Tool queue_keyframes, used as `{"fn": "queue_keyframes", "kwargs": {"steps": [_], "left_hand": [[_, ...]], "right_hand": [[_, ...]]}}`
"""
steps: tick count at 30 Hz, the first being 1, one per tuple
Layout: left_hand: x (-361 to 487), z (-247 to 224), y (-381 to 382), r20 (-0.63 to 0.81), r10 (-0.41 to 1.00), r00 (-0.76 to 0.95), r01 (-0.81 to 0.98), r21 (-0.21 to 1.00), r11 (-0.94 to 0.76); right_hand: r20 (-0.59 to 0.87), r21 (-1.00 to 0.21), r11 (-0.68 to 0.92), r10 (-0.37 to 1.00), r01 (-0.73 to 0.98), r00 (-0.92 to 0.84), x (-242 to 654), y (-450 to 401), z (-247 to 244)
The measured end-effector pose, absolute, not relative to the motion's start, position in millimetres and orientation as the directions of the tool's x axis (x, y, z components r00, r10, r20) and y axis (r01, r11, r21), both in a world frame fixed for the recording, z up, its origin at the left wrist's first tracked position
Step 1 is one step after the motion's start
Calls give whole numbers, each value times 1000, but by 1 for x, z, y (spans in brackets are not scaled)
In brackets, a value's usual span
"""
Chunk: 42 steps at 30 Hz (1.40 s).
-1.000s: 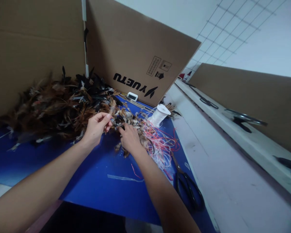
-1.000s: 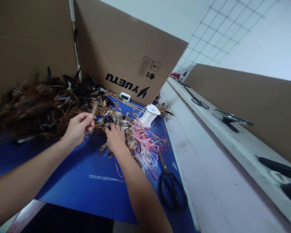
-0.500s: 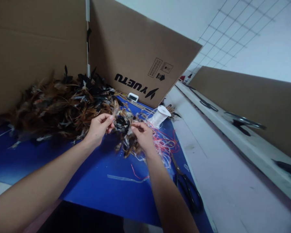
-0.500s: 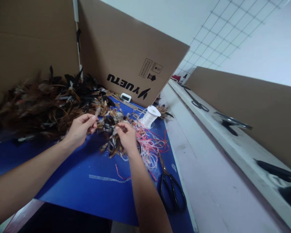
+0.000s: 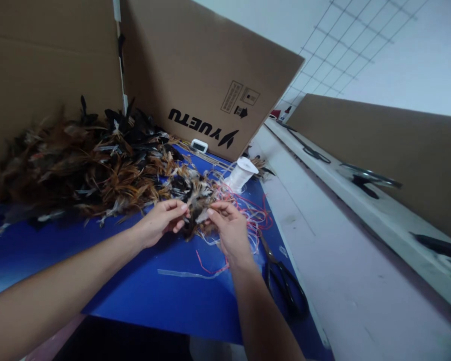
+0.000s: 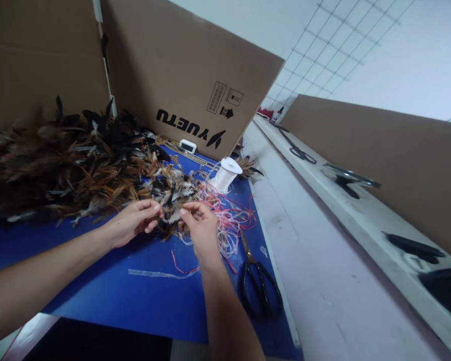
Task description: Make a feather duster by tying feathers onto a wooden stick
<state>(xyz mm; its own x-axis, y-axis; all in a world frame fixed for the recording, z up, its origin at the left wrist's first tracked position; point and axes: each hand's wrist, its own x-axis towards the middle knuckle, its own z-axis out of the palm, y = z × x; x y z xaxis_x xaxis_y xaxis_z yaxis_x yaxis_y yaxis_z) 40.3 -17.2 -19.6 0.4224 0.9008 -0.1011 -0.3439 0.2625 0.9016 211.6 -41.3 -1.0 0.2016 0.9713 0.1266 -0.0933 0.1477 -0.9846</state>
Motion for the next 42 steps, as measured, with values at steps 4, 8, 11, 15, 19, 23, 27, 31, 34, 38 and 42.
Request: {"fn": "queue_keyframes", "kwargs": {"steps": [4,8,11,15,19,23,27,31,34,38,42], "left_hand": [[45,-22,-22,-165,843,512,-340,862,375],[46,-20,-24,-203,814,544,-342,833,436],[46,-18,-25,-222,808,546,-346,819,458],[45,-19,-25,-230,813,535,-349,816,460],[45,-20,-23,-226,815,533,-344,823,453],[44,-20,-23,-228,816,532,-327,833,446],[43,-22,-24,-218,804,553,-303,847,437],[43,-24,-23,-222,797,562,-259,868,424],[43,-24,-22,-220,791,571,-236,879,415],[43,-24,-23,-215,794,569,-227,887,403],[44,-22,-23,-206,795,570,-221,894,391]], "right_hand": [[161,-981,181,961,-72,223,210,-45,-4],[234,-968,248,945,-34,226,209,-48,-5],[263,-961,276,936,-25,235,208,-49,-5],[286,-953,302,926,-30,246,206,-51,-4],[304,-946,322,917,-28,259,204,-52,-3],[333,-938,346,900,2,280,205,-52,-3],[341,-936,352,903,6,260,206,-53,-3],[342,-935,355,905,-7,251,205,-54,-1],[331,-939,344,911,-9,244,204,-54,-1],[292,-954,301,932,-10,217,202,-55,-1],[305,-952,306,931,25,203,201,-56,0]]}}
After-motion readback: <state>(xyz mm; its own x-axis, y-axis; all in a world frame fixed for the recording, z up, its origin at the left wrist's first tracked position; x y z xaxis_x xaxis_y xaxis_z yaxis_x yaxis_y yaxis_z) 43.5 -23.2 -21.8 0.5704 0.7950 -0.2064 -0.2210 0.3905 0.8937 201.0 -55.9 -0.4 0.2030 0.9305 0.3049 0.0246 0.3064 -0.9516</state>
